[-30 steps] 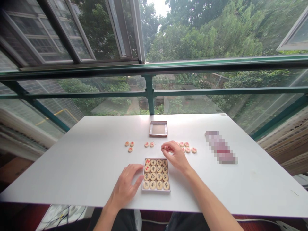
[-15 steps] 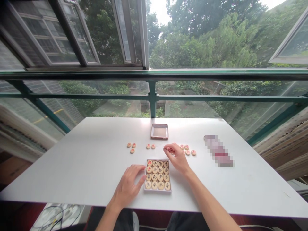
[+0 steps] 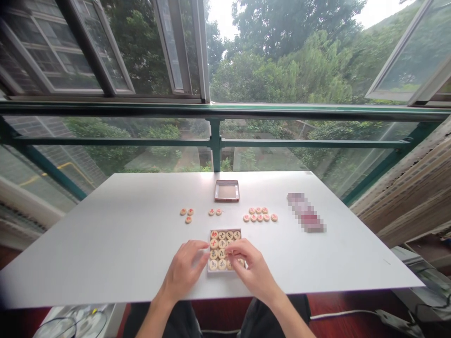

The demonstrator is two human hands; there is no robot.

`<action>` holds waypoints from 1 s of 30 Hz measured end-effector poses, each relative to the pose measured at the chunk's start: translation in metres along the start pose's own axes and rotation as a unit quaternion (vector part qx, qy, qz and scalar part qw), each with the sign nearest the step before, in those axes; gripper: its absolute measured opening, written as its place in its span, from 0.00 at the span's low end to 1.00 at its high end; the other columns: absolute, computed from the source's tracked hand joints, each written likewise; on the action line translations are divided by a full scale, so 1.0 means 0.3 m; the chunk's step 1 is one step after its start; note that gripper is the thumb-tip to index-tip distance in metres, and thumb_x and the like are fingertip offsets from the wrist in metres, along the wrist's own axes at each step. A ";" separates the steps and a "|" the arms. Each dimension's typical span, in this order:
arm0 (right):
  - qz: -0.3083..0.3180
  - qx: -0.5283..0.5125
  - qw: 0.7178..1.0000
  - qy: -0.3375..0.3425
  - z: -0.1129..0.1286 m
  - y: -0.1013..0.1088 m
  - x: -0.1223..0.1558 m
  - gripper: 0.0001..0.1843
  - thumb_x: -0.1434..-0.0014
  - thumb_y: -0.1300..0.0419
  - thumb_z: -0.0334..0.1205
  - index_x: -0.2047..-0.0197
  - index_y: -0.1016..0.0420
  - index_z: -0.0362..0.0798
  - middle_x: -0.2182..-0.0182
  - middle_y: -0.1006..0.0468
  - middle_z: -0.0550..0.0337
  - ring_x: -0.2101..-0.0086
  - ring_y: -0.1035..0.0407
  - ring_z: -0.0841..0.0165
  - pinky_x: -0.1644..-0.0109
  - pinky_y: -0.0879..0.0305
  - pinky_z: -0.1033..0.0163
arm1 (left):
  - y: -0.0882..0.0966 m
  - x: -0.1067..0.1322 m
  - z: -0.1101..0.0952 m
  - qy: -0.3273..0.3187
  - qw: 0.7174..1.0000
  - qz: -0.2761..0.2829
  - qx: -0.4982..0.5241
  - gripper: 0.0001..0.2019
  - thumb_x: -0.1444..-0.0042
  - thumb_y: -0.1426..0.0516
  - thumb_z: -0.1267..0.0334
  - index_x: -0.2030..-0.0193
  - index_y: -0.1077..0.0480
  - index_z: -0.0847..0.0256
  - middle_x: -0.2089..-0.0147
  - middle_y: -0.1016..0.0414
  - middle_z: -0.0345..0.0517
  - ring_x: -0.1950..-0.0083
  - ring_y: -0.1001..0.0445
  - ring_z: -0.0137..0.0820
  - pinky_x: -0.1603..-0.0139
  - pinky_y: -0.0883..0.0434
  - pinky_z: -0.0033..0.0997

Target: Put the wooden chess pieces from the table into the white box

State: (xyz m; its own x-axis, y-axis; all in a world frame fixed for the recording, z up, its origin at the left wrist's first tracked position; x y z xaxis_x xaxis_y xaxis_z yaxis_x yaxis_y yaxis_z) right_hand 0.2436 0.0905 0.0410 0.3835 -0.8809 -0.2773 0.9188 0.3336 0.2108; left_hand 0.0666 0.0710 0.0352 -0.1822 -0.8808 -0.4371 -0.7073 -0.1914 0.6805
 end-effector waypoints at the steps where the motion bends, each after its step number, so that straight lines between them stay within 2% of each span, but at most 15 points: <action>1: 0.010 0.008 1.000 0.002 0.006 -0.020 0.003 0.08 0.33 0.42 0.39 0.53 0.23 0.52 0.57 0.26 0.54 0.56 0.26 0.64 0.53 0.25 0.59 | 0.006 0.003 -0.002 -0.003 1.000 -0.006 0.011 0.07 0.34 0.45 0.60 0.52 0.29 0.55 0.54 0.23 0.46 0.52 0.25 0.39 0.50 0.30 0.43; 5: 0.025 0.009 1.000 0.005 0.028 -0.079 0.000 0.08 0.33 0.42 0.38 0.52 0.24 0.51 0.57 0.24 0.55 0.57 0.25 0.65 0.51 0.25 0.60 | 0.032 0.013 -0.015 0.013 0.997 -0.015 0.073 0.06 0.35 0.44 0.60 0.52 0.29 0.54 0.55 0.22 0.44 0.52 0.25 0.37 0.49 0.29 0.39; 8: 0.019 -0.018 1.000 -0.007 0.031 -0.103 -0.006 0.08 0.34 0.40 0.39 0.52 0.26 0.51 0.57 0.22 0.56 0.58 0.24 0.65 0.51 0.25 0.60 | 0.025 0.010 -0.046 0.021 0.993 0.018 0.116 0.10 0.36 0.42 0.59 0.48 0.30 0.53 0.53 0.23 0.44 0.51 0.25 0.36 0.48 0.28 0.38; 11: 0.010 -0.023 1.000 -0.016 0.028 -0.115 -0.010 0.07 0.35 0.39 0.41 0.55 0.26 0.50 0.59 0.21 0.57 0.59 0.23 0.65 0.52 0.24 0.60 | 0.020 0.002 -0.064 0.031 0.987 0.028 0.156 0.08 0.36 0.42 0.59 0.51 0.28 0.54 0.55 0.22 0.43 0.53 0.24 0.34 0.49 0.27 0.35; 15: -0.003 0.009 1.000 -0.003 0.035 -0.106 -0.006 0.06 0.35 0.39 0.41 0.56 0.25 0.50 0.61 0.20 0.58 0.60 0.23 0.65 0.54 0.25 0.61 | 0.017 -0.001 -0.055 0.052 0.980 0.024 0.188 0.07 0.36 0.42 0.59 0.53 0.27 0.54 0.56 0.22 0.42 0.56 0.24 0.32 0.51 0.27 0.33; 20: -0.053 0.096 0.993 0.034 0.044 -0.016 0.008 0.06 0.34 0.41 0.41 0.58 0.24 0.51 0.63 0.21 0.58 0.61 0.25 0.65 0.55 0.28 0.60 | 0.023 0.006 -0.022 0.075 0.975 0.010 0.209 0.08 0.36 0.42 0.58 0.54 0.26 0.56 0.56 0.21 0.44 0.56 0.24 0.33 0.50 0.26 0.34; 25: -0.138 0.137 0.981 -0.005 -0.049 0.130 0.035 0.10 0.33 0.43 0.45 0.57 0.25 0.50 0.61 0.21 0.55 0.60 0.26 0.62 0.54 0.28 0.58 | 0.003 0.012 0.030 0.130 0.965 0.018 0.227 0.10 0.37 0.42 0.55 0.55 0.26 0.57 0.56 0.21 0.46 0.56 0.22 0.34 0.51 0.24 0.34; 27: -0.147 0.151 0.977 -0.021 -0.086 0.160 0.042 0.11 0.33 0.43 0.46 0.55 0.25 0.50 0.57 0.22 0.54 0.59 0.26 0.61 0.54 0.27 0.58 | -0.008 0.008 0.040 0.146 0.962 0.021 0.230 0.10 0.37 0.42 0.55 0.55 0.25 0.58 0.57 0.20 0.46 0.58 0.21 0.34 0.54 0.23 0.34; 30: -0.139 0.173 0.975 -0.019 -0.108 0.167 0.041 0.12 0.34 0.43 0.46 0.51 0.27 0.51 0.53 0.24 0.52 0.57 0.27 0.61 0.52 0.27 0.55 | -0.015 -0.006 0.043 0.155 0.965 0.017 0.210 0.11 0.38 0.41 0.54 0.56 0.24 0.58 0.58 0.19 0.46 0.61 0.21 0.33 0.58 0.23 0.33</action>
State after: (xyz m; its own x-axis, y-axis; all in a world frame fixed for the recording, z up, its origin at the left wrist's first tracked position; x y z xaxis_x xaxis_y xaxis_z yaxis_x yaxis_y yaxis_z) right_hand 0.2975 0.1073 0.0179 0.1144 -0.9351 -0.3355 0.8974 -0.0476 0.4386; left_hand 0.0612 0.0790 0.0253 -0.0441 -0.9831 -0.1777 -0.9310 -0.0241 0.3642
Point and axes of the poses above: each hand's wrist, its own x-axis away from the middle knuckle, its own y-axis out of the back of the hand, z = x × y, the point moved 10 cm from there along -x, towards the middle knuckle
